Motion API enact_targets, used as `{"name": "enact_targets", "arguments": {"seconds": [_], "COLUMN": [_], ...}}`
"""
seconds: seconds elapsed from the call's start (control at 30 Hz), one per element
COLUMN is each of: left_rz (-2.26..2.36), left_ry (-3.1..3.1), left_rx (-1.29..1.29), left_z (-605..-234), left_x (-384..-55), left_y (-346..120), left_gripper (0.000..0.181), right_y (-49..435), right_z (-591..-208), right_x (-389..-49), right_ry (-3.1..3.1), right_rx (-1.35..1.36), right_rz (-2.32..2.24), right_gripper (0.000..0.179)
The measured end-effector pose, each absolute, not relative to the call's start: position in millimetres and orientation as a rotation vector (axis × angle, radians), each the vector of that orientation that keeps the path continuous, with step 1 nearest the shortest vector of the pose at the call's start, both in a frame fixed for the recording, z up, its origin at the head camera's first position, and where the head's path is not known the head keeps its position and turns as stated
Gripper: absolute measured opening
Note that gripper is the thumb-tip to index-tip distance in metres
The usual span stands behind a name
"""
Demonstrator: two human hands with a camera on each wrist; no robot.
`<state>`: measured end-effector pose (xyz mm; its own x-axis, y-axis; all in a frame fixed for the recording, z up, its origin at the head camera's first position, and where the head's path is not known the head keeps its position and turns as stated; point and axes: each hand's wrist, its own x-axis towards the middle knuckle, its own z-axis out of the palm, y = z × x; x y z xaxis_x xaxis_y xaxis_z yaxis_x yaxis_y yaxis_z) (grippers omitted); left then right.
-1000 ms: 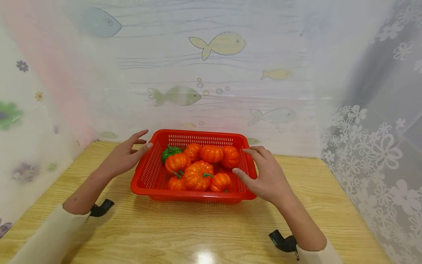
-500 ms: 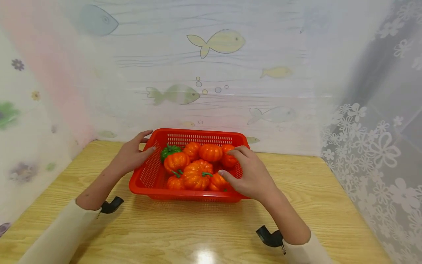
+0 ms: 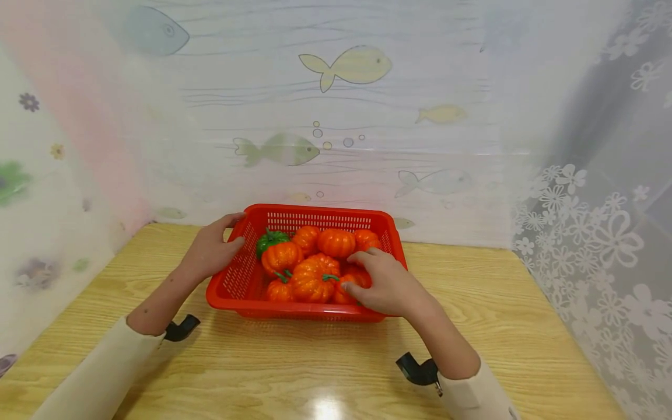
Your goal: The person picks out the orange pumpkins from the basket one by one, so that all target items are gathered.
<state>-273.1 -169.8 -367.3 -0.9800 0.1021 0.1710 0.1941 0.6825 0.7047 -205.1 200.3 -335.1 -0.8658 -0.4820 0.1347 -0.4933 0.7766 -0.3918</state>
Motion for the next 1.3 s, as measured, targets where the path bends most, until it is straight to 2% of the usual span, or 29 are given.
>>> {"name": "enact_targets", "arguments": {"seconds": [0.4, 1.3], "left_rz": [-1.247, -1.268], "left_ry": [-2.794, -2.787], "left_rx": [-0.206, -0.204], "left_z": [-368.0, -365.0], "left_x": [-271.2, -268.1], "left_y": [-169.7, -168.7], "left_gripper": [0.063, 0.064], "right_y": [201.9, 200.9], "right_z": [-341.4, -343.3], "right_x": [-212.8, -212.2], "right_ry": [-2.980, -2.979], "right_rx": [0.898, 0.812], "right_rz": [0.714, 0.785], "right_gripper": [0.040, 0.037]}}
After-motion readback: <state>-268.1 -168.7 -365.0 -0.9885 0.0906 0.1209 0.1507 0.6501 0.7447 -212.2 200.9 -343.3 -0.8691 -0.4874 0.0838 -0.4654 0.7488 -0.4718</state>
